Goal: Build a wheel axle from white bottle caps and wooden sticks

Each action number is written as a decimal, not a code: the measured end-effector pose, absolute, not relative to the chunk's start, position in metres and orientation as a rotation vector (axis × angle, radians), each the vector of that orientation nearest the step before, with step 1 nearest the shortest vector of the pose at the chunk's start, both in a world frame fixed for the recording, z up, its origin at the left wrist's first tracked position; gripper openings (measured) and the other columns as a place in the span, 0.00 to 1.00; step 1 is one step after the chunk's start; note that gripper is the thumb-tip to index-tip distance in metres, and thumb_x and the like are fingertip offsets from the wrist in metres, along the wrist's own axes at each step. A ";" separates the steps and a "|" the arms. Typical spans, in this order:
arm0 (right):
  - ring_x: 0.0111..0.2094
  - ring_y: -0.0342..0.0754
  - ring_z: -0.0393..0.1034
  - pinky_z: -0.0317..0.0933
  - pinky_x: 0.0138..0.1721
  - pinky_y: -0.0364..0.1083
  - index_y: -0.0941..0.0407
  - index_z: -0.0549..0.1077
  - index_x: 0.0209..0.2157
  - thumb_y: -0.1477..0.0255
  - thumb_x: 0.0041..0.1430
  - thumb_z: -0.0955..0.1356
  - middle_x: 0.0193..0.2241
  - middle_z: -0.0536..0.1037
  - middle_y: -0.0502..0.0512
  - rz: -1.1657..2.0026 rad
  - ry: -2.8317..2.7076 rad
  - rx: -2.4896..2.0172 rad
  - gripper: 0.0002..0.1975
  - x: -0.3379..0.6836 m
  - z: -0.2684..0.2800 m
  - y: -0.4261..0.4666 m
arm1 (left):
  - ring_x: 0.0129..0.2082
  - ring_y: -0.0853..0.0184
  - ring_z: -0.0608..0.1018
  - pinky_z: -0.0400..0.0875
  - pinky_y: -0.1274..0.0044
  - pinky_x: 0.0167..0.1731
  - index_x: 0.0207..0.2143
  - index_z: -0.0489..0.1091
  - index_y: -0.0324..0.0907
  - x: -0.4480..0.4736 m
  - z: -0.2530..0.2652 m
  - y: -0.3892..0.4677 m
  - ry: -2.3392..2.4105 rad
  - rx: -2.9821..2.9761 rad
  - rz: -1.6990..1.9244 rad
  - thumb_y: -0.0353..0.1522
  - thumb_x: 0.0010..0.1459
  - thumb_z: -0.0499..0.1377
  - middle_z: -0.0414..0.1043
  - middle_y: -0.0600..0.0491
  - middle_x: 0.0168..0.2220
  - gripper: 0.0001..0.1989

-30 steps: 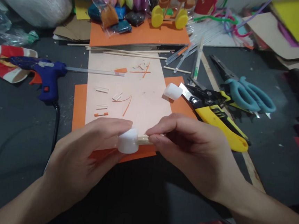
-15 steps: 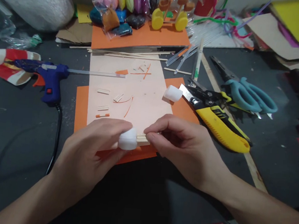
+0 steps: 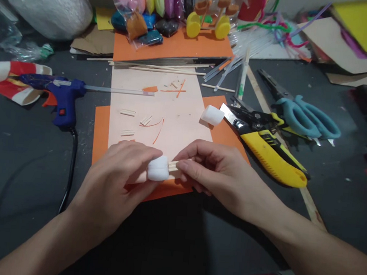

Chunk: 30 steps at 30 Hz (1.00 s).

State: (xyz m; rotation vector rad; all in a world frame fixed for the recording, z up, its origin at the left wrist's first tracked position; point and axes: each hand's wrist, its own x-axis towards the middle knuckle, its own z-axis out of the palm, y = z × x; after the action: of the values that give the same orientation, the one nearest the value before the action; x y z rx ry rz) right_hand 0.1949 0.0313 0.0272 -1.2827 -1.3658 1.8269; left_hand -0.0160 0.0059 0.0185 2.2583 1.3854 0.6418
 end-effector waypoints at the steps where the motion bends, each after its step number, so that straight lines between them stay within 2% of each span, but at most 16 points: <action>1: 0.20 0.37 0.62 0.54 0.20 0.36 0.60 0.73 0.31 0.73 0.62 0.69 0.22 0.73 0.48 1.841 -1.350 -1.281 0.06 0.194 0.027 0.031 | 0.43 0.59 0.80 0.72 0.68 0.42 0.44 0.70 0.45 -0.016 0.018 0.005 1.385 2.258 0.641 0.35 0.64 0.59 0.80 0.51 0.42 0.08; 5: 0.18 0.36 0.60 0.51 0.16 0.35 0.60 0.72 0.30 0.72 0.60 0.69 0.21 0.73 0.48 1.887 -1.245 -1.264 0.07 0.191 0.024 0.030 | 0.42 0.58 0.80 0.72 0.66 0.42 0.44 0.70 0.46 -0.015 0.019 0.003 1.397 2.249 0.650 0.35 0.64 0.59 0.81 0.51 0.42 0.07; 13: 0.17 0.36 0.60 0.51 0.15 0.34 0.59 0.71 0.31 0.67 0.58 0.71 0.21 0.73 0.49 1.908 -1.156 -1.286 0.09 0.188 0.020 0.028 | 0.40 0.60 0.80 0.71 0.69 0.40 0.42 0.71 0.45 -0.013 0.018 0.004 1.442 2.272 0.641 0.35 0.63 0.60 0.81 0.52 0.40 0.06; 19: 0.17 0.37 0.61 0.54 0.15 0.34 0.59 0.71 0.30 0.67 0.57 0.71 0.20 0.72 0.48 1.904 -1.123 -1.285 0.10 0.185 0.018 0.028 | 0.38 0.61 0.80 0.70 0.70 0.37 0.40 0.71 0.46 -0.011 0.020 0.005 1.474 2.268 0.599 0.34 0.63 0.60 0.81 0.53 0.39 0.03; 30: 0.17 0.37 0.62 0.56 0.14 0.34 0.59 0.70 0.29 0.69 0.57 0.70 0.20 0.72 0.48 1.893 -1.085 -1.253 0.08 0.182 0.014 0.027 | 0.40 0.61 0.79 0.68 0.71 0.40 0.41 0.72 0.43 -0.012 0.019 0.004 1.502 2.217 0.553 0.30 0.60 0.62 0.80 0.53 0.39 0.06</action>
State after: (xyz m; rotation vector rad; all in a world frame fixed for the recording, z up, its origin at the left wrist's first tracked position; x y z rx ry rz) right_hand 0.1822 0.0270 0.0137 -1.2532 -1.0854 1.8932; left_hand -0.0120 0.0039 0.0187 2.2169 1.5024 0.5532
